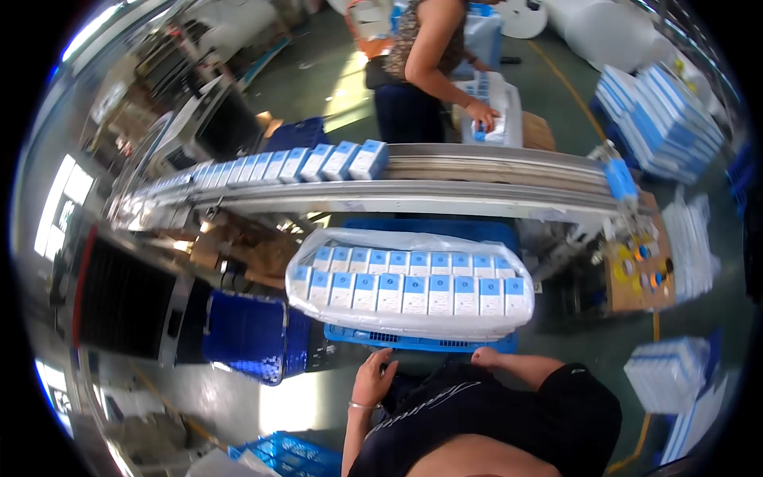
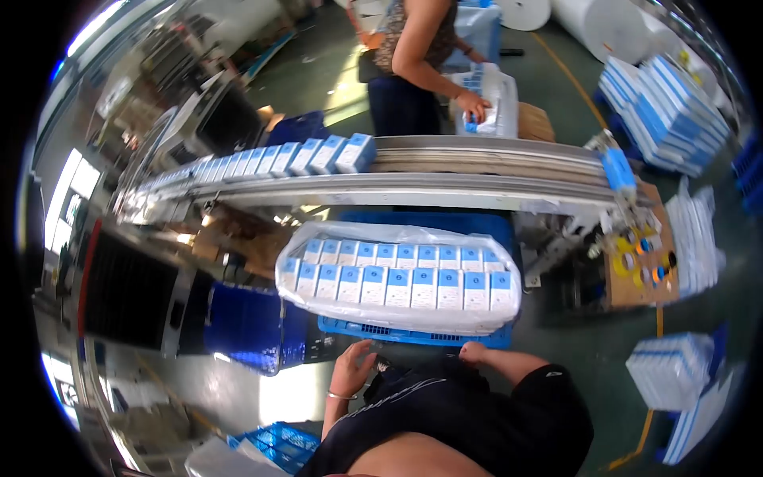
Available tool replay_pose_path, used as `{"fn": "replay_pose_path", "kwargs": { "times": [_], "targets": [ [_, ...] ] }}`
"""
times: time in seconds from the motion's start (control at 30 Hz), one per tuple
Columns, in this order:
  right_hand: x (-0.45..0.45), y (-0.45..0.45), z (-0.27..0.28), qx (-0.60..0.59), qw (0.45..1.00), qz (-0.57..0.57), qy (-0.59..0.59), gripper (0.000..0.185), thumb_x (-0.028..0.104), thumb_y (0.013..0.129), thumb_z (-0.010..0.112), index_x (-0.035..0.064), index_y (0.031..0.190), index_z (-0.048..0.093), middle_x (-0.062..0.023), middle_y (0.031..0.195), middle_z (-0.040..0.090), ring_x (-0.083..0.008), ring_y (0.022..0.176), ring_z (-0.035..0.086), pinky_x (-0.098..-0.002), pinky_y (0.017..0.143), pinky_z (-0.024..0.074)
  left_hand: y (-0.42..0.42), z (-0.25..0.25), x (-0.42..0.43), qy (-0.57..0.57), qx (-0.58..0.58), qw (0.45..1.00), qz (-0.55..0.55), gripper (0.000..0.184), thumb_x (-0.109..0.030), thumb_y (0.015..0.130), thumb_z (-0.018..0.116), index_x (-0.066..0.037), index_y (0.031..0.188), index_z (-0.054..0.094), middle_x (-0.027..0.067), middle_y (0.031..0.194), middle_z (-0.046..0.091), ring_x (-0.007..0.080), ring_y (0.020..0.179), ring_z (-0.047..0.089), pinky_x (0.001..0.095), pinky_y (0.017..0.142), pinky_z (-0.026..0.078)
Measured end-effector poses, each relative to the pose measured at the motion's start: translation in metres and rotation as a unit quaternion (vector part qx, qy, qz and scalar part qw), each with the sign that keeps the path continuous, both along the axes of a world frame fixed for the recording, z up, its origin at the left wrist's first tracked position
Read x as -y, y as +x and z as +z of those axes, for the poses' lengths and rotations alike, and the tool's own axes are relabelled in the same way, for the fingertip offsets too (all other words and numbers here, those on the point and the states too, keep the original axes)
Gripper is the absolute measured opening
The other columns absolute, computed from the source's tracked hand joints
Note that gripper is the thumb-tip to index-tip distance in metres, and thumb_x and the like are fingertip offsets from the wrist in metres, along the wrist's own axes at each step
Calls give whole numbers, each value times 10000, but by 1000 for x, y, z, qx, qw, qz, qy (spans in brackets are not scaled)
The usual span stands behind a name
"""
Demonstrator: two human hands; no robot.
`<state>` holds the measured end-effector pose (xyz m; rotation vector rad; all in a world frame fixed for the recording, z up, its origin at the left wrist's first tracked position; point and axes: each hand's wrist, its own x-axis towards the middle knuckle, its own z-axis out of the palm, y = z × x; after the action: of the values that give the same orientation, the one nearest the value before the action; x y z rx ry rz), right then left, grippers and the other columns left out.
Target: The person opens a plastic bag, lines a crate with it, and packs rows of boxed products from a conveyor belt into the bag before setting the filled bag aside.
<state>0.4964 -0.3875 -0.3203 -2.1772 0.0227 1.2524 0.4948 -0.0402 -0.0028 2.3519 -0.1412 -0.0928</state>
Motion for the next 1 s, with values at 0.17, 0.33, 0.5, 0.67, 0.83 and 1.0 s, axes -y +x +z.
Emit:
{"fn": "replay_pose_path", "kwargs": {
  "times": [0.17, 0.33, 0.5, 0.67, 0.83, 1.0],
  "targets": [
    [-2, 13, 123, 130, 985, 87, 78, 293, 319, 812, 626, 75, 971, 662, -94, 900, 681, -217, 861, 650, -357, 747, 498, 3, 108, -51, -322, -76, 919, -214, 314, -129, 786, 712, 8, 1061, 645, 148, 1052, 657, 273, 992, 625, 363, 882, 471],
    [-42, 39, 261, 111, 966, 173, 155, 283, 293, 810, 665, 73, 986, 639, -77, 903, 672, -212, 840, 640, -352, 730, 493, 34, 214, -84, -379, -34, 635, -672, 251, -146, 800, 742, 27, 965, 665, 223, 937, 640, 358, 817, 628, 500, 734, 495],
    [-105, 33, 307, 101, 949, 209, 212, 270, 303, 798, 690, 74, 934, 645, -71, 860, 669, -209, 801, 638, -354, 697, 489, 23, 235, -124, -460, 24, 657, -597, 199, -200, 823, 644, -28, 727, 615, 127, 765, 607, 253, 650, 570, 365, 553, 410],
    [-125, -3, 331, 113, 970, 169, 134, 281, 318, 808, 680, 63, 920, 641, -101, 871, 671, -260, 822, 643, -380, 703, 487, 57, 234, -171, -409, 40, 625, -663, 163, -146, 858, 570, -9, 801, 637, 117, 838, 633, 242, 677, 590, 384, 588, 441],
    [-120, -36, 305, 137, 977, 143, 79, 284, 327, 845, 639, 71, 961, 604, -107, 882, 663, -293, 848, 635, -403, 712, 482, 97, 151, -169, -307, -139, 843, -418, 272, -184, 816, 697, 29, 974, 633, 201, 967, 633, 357, 880, 615, 432, 804, 478],
    [-107, -53, 252, 139, 987, 57, 62, 249, 266, 825, 615, 47, 943, 619, -145, 894, 657, -333, 846, 628, -431, 720, 484, 131, 40, -95, 135, 143, 931, -307, 495, -193, 782, 690, 11, 1194, 508, 248, 1268, 484, 399, 1171, 463, 487, 998, 345]
  ]
}}
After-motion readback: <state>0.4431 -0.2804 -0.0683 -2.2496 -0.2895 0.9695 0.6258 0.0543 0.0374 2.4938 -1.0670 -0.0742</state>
